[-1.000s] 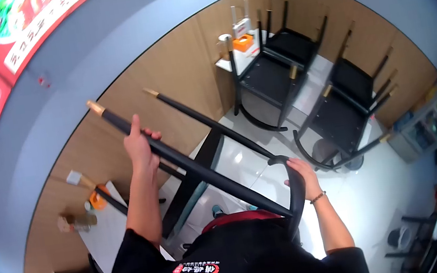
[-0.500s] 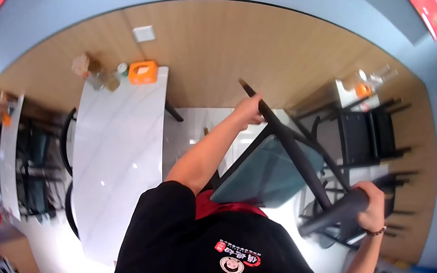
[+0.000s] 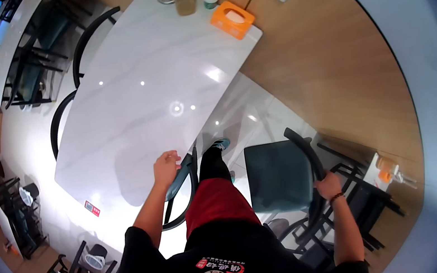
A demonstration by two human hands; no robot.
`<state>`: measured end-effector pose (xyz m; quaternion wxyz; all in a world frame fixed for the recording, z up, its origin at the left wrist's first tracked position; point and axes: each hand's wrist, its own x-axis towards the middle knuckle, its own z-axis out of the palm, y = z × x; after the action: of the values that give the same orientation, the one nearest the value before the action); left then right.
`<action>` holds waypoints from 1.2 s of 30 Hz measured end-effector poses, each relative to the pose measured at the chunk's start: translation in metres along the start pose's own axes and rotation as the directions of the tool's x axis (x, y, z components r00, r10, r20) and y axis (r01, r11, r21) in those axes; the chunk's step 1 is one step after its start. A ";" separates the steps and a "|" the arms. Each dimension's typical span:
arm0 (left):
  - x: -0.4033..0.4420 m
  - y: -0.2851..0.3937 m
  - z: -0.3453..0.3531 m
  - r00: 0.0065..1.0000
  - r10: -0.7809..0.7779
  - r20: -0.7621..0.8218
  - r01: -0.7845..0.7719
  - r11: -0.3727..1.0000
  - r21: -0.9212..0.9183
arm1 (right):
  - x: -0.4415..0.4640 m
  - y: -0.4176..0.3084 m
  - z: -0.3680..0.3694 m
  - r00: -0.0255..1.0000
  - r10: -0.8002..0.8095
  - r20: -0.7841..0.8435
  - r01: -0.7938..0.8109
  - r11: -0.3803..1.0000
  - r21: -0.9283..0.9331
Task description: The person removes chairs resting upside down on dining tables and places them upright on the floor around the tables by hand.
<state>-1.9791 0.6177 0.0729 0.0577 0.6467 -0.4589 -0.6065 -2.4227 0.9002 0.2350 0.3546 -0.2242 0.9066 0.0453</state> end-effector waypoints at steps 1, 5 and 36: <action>-0.002 -0.005 0.000 1.000 -0.015 -0.009 0.015 1.000 -0.004 | 0.009 -0.005 0.016 1.000 0.009 0.022 -0.009 1.000 -0.024; -0.009 -0.021 0.033 0.996 -0.012 0.089 0.032 0.973 -0.228 | 0.037 -0.009 0.075 1.000 -0.012 0.025 0.014 0.998 -0.065; -0.023 0.024 0.032 0.988 -0.044 0.150 0.043 0.999 0.012 | 0.158 -0.099 0.217 0.941 -0.337 0.019 0.253 0.741 0.622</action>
<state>-2.0144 0.6352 0.0968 0.0071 0.6094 -0.4503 -0.6526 -2.3463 0.8045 -0.0241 0.4689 -0.2348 0.7998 -0.2922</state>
